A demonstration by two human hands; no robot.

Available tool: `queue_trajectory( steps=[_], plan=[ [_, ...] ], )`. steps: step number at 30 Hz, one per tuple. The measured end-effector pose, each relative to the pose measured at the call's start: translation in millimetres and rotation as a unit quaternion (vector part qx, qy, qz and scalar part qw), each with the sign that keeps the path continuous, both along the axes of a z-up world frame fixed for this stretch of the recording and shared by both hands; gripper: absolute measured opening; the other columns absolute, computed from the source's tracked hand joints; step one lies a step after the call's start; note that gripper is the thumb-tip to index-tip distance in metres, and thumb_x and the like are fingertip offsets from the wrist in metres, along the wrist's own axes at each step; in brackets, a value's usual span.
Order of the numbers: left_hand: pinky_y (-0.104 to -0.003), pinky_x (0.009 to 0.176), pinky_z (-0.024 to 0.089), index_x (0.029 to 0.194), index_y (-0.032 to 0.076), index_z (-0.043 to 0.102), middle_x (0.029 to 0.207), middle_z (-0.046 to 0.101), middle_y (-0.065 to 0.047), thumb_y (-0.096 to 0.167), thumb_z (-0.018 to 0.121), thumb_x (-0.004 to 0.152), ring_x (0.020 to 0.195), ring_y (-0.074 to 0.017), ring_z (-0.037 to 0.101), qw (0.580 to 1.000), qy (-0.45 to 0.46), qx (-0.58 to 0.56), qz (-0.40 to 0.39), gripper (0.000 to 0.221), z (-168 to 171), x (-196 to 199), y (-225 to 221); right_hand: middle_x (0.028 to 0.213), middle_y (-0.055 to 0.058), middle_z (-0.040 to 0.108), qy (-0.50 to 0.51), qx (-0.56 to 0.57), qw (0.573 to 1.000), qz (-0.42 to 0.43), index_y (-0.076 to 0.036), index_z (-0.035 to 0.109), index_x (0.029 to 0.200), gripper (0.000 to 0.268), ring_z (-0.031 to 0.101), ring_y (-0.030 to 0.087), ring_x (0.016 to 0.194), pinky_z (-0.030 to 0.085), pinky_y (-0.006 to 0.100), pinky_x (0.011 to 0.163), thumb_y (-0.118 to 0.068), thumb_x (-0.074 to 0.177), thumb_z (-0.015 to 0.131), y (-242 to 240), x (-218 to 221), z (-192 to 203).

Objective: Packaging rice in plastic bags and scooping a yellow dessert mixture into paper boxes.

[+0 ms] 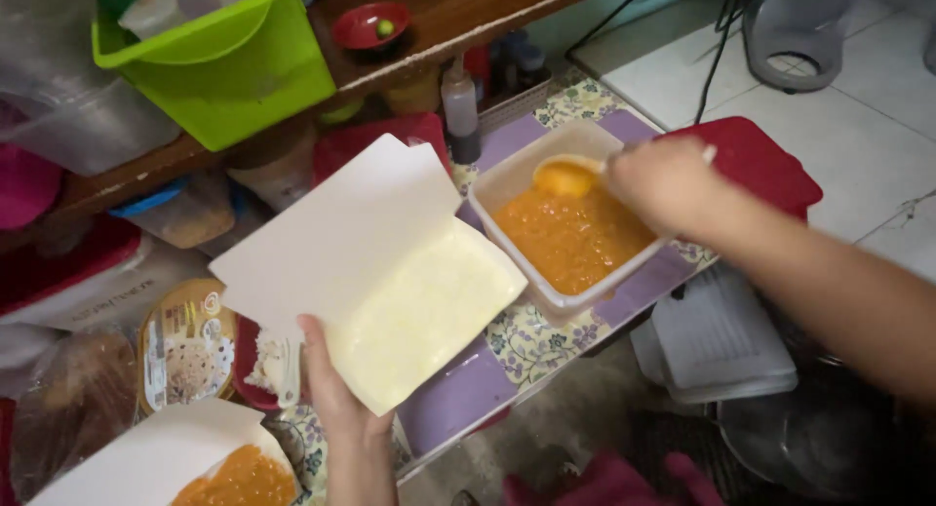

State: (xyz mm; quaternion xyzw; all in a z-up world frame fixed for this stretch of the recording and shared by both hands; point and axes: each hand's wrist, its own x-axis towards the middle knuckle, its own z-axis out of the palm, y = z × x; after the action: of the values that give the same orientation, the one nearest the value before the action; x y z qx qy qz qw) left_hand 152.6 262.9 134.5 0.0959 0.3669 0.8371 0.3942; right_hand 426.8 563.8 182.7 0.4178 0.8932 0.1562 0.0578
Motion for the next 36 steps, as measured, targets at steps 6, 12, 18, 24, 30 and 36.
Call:
queue_trajectory(
  steps=[6, 12, 18, 24, 30, 36],
  plan=[
    [-0.045, 0.098, 0.054, 0.149, 0.003, 0.044, 0.141, 0.059, -0.018, 0.055, 0.045, 0.099, 0.123, -0.0331, 0.062, 0.999, -0.045, -0.009, -0.023, 0.072, 7.3, -2.3, 14.3, 0.1, 0.016, 0.076, 0.078, -0.209, 0.975, -0.014, -0.013, 0.078, 0.103, 0.025, 0.073, 0.033, 0.094, 0.057, 0.046, 0.085, -0.027, 0.094, 0.06, -33.6, -21.4, -6.6],
    [-0.046, 0.1, 0.054, 0.149, 0.003, 0.043, 0.144, 0.058, -0.019, 0.054, 0.043, 0.1, 0.125, -0.0335, 0.062, 0.999, -0.026, -0.02, -0.008, 0.071, 15.1, -9.4, 16.7, 0.082, 0.014, 0.077, 0.258, -0.353, 0.899, 0.003, -0.006, 0.082, 0.1, 0.026, 0.07, 0.023, 0.07, 0.056, 0.039, 0.068, -0.025, 0.092, 0.066, 9.0, -2.3, -43.3],
    [-0.047, 0.107, 0.051, 0.153, 0.004, 0.04, 0.151, 0.053, -0.018, 0.054, 0.041, 0.101, 0.132, -0.0337, 0.059, 0.999, -0.005, 0.044, -0.012, 0.071, 21.6, -16.0, 19.2, 0.071, 0.008, 0.07, 0.31, -0.424, 0.846, -0.1, -0.001, 0.081, 0.099, 0.028, 0.058, 0.016, 0.056, 0.05, 0.034, 0.054, -0.026, 0.095, 0.067, -1.5, 16.3, -12.5],
    [-0.048, 0.103, 0.055, 0.149, 0.004, 0.043, 0.147, 0.057, -0.019, 0.05, 0.044, 0.1, 0.128, -0.0353, 0.062, 0.999, -0.01, 0.033, -0.006, 0.068, 31.6, -12.2, 29.9, 0.075, 0.006, 0.075, 0.359, -0.37, 0.85, -0.108, -0.005, 0.082, 0.105, 0.029, 0.064, 0.013, 0.063, 0.053, 0.03, 0.059, -0.028, 0.091, 0.069, -4.9, 44.1, 31.2],
    [-0.047, 0.099, 0.059, 0.145, -0.001, 0.044, 0.14, 0.061, -0.022, 0.046, 0.049, 0.1, 0.123, -0.0342, 0.066, 0.999, 0.005, 0.04, -0.022, 0.065, 28.4, -0.9, 56.6, 0.079, 0.007, 0.074, 0.377, -0.284, 0.871, -0.134, -0.008, 0.081, 0.113, 0.033, 0.06, 0.016, 0.065, 0.049, 0.034, 0.06, -0.03, 0.09, 0.073, -36.4, 62.8, 101.8],
    [-0.046, 0.093, 0.062, 0.14, -0.005, 0.047, 0.135, 0.063, -0.025, 0.042, 0.052, 0.101, 0.115, -0.0343, 0.07, 0.998, 0.009, 0.043, -0.047, 0.062, 27.8, 24.1, 74.5, 0.083, 0.01, 0.076, 0.389, -0.214, 0.895, -0.043, -0.01, 0.08, 0.114, 0.031, 0.065, 0.014, 0.07, 0.052, 0.034, 0.065, -0.03, 0.091, 0.073, -88.6, 49.1, 135.1]
  ],
)
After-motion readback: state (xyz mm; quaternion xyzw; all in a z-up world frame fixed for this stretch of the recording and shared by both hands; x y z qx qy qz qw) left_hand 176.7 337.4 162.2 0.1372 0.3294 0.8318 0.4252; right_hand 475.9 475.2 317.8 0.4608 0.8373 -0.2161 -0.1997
